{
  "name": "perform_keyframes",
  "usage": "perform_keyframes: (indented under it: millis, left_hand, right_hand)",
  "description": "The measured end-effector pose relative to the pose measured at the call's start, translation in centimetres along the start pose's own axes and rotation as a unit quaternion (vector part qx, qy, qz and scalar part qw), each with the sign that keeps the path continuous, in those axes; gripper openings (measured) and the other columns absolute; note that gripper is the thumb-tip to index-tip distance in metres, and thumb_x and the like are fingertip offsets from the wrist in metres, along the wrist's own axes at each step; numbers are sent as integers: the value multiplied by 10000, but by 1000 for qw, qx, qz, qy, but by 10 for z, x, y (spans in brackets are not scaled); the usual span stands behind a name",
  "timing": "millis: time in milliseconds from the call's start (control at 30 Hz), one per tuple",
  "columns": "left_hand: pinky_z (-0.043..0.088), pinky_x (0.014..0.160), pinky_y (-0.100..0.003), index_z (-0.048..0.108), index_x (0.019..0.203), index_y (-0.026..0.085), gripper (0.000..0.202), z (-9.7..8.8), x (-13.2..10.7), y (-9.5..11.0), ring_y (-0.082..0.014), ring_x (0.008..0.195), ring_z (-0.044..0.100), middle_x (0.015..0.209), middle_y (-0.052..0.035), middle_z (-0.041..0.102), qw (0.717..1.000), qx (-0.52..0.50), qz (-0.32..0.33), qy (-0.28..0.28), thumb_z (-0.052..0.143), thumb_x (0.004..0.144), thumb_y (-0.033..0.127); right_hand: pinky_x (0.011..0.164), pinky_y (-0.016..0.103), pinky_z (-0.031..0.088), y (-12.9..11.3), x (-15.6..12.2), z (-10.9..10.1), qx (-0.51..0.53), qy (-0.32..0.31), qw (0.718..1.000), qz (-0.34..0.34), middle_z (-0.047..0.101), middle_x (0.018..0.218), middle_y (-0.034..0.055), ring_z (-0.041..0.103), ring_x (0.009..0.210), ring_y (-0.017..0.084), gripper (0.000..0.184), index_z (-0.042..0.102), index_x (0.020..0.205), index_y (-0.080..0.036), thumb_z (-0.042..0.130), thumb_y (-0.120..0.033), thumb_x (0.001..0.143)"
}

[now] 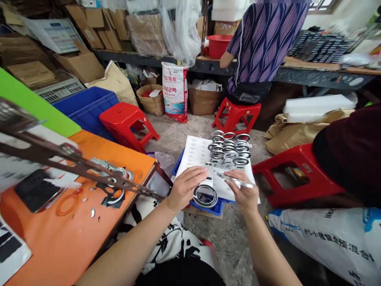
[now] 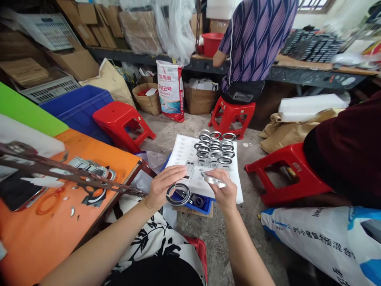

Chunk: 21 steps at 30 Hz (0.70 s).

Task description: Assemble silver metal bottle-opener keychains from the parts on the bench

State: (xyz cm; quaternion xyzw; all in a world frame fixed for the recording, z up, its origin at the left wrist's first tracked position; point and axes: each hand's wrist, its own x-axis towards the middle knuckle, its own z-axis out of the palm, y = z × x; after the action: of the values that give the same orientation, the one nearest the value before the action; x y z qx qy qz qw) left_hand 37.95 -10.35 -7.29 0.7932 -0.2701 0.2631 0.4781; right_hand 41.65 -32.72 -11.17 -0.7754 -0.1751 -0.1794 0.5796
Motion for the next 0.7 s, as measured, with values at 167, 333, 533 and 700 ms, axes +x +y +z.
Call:
perform_keyframes:
  millis: [167, 333, 533, 700]
  left_hand:
    - [535, 982, -481, 547, 1357, 163, 403, -43, -39, 41, -272, 1223, 571, 1250, -144, 657, 992, 107, 62, 6, 456, 964, 143]
    - [535, 990, -503, 485, 1414, 189, 493, -97, -77, 99, -287, 1260, 545, 1282, -124, 649, 971, 234, 25, -30, 465, 932, 84]
    - [601, 879, -466, 535, 1382, 241, 509, -153, -123, 170, -293, 1131, 640, 1189, -100, 704, 947, 315, -36, 48, 538, 894, 95]
    - [613, 858, -407, 531, 1378, 236, 488, -176, -165, 211, -245, 1033, 686, 1108, -94, 734, 927, 355, -85, 86, 556, 907, 114]
  right_hand:
    - [782, 374, 538, -52, -22, 18, 101, -138, 985, -16, 743, 867, 56, 672, 834, 223, 61, 736, 869, -231, 713, -217, 814]
    - [600, 296, 507, -90, -54, 46, 181, -254, 936, 161, 694, 695, 28, 613, 627, 177, 168, 728, 756, -198, 758, -362, 771]
    - [689, 346, 529, -138, -78, 73, 367, -341, 841, 205, 720, 779, 60, 644, 722, 212, 263, 748, 807, -210, 780, -459, 727]
    - [647, 301, 502, -174, -92, 91, 262, -435, 848, 150, 680, 717, 41, 621, 680, 190, 211, 729, 797, -187, 736, -398, 786]
